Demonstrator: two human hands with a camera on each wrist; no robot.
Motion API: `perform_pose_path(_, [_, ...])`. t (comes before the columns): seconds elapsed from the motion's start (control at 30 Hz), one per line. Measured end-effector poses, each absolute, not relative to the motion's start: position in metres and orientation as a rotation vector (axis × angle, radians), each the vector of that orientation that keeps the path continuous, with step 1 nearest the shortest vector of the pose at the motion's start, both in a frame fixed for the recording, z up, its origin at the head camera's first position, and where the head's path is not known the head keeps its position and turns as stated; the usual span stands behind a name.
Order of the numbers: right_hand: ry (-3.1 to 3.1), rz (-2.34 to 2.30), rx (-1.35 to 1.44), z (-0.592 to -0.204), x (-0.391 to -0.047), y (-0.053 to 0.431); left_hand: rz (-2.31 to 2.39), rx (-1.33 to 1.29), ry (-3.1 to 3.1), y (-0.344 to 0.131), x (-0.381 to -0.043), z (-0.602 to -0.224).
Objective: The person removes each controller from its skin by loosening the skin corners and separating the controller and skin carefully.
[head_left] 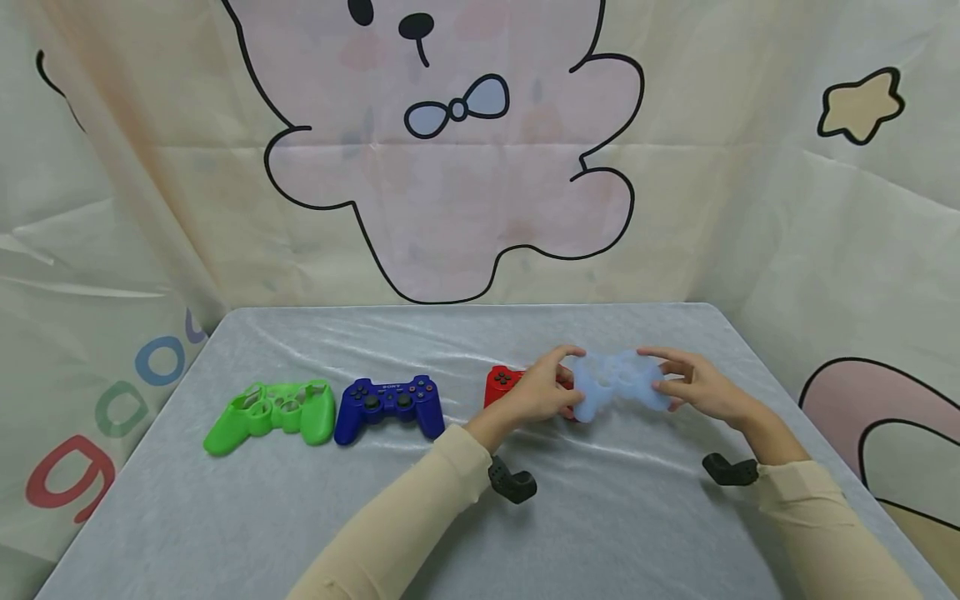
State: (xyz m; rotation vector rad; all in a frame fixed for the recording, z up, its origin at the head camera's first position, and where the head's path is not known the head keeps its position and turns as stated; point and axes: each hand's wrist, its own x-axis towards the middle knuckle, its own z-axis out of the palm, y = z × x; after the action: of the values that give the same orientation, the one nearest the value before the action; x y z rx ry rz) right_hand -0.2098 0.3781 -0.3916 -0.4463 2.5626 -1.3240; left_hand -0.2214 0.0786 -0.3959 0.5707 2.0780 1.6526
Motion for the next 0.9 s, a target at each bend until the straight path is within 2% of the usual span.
perform_pose_path(0.53, [2.575,-1.291,-0.458,-0.388,-0.208,0.394,1.605,0.565,2.159,0.093,-0.22,-0.393])
perform_pose_path(0.9, [2.584,-1.252,-0.416,-0.388,-0.204,0.404,1.658,0.461,2.133,0.109,-0.216,-0.396])
